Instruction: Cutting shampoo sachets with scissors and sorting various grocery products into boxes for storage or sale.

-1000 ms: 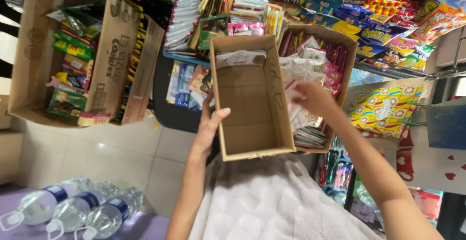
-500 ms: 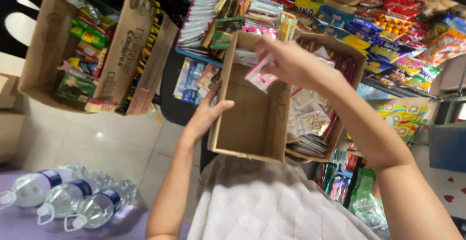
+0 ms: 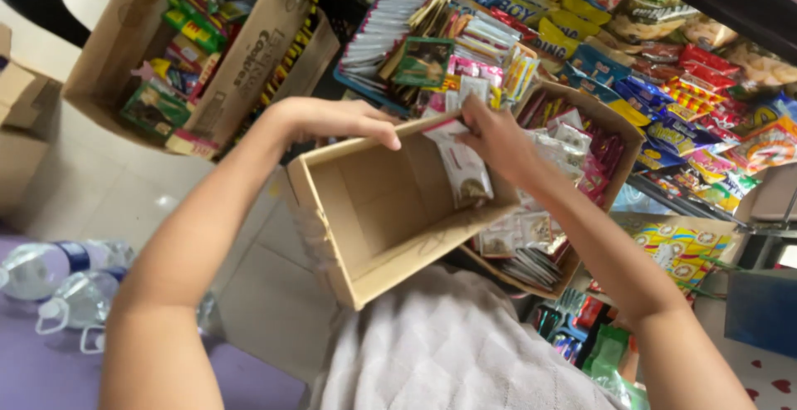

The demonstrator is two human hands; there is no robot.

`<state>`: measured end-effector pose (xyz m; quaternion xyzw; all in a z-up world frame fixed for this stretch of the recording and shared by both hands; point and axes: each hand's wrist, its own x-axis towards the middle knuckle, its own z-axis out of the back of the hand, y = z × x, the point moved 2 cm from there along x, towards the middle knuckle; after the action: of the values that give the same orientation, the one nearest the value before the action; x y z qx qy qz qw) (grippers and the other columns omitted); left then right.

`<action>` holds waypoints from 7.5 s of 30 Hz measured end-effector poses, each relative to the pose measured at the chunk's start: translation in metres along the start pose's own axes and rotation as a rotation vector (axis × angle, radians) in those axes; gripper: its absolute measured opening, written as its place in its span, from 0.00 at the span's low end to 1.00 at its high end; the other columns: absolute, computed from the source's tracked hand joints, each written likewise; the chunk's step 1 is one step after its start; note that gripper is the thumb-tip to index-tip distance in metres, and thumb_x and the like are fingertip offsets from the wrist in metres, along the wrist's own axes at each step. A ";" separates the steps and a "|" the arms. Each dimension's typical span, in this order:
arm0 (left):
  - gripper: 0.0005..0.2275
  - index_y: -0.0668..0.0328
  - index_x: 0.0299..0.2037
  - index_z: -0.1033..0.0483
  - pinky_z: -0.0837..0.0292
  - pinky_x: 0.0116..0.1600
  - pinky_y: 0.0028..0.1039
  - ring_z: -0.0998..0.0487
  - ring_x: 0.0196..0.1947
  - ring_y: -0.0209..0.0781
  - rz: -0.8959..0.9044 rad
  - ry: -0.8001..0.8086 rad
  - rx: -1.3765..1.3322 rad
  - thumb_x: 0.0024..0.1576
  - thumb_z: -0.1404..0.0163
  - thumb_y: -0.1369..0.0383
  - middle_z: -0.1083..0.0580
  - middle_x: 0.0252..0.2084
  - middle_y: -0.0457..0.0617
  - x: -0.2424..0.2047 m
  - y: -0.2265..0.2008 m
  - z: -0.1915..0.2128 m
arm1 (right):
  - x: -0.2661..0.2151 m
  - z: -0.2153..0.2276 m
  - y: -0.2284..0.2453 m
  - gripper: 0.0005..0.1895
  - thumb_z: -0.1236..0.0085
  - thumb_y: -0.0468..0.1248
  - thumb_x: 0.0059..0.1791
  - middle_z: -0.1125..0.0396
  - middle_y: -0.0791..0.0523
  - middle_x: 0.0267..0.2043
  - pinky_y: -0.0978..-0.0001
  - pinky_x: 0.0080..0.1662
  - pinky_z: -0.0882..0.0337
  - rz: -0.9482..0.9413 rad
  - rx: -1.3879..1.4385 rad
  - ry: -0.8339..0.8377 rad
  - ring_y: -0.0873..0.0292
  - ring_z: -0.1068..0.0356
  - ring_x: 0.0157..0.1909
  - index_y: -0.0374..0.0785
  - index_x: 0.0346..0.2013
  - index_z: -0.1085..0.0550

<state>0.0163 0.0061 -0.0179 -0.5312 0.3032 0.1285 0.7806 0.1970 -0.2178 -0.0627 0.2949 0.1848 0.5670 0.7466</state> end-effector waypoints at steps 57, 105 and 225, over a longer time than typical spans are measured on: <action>0.58 0.44 0.81 0.73 0.37 0.75 0.37 0.43 0.79 0.44 -1.008 -0.901 -0.511 0.54 0.37 0.37 0.61 0.81 0.45 -0.024 0.017 -0.055 | -0.053 -0.024 -0.030 0.10 0.41 0.37 0.54 0.33 0.49 0.25 0.62 0.32 0.34 -0.273 0.133 -0.542 0.58 0.34 0.25 0.32 0.44 0.23; 0.46 0.52 0.79 0.58 0.52 0.80 0.41 0.55 0.80 0.47 -0.898 -1.333 -0.289 0.58 0.43 0.43 0.55 0.81 0.49 0.090 0.005 -0.050 | -0.005 -0.032 -0.011 0.27 0.42 0.24 0.42 0.31 0.41 0.55 0.53 0.48 0.27 -0.053 -0.371 -0.421 0.38 0.30 0.51 0.33 0.57 0.27; 0.45 0.56 0.79 0.58 0.35 0.75 0.37 0.37 0.75 0.46 -1.036 -1.099 -0.626 0.59 0.41 0.51 0.49 0.80 0.49 0.104 0.015 -0.052 | -0.042 -0.103 -0.042 0.37 0.44 0.66 0.45 0.43 0.39 0.65 0.29 0.65 0.52 0.036 -0.651 -0.069 0.21 0.50 0.65 0.53 0.63 0.28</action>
<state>0.0719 -0.0479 -0.1056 -0.6585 -0.4566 0.0722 0.5939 0.1533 -0.2424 -0.1703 0.0629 -0.0368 0.5991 0.7974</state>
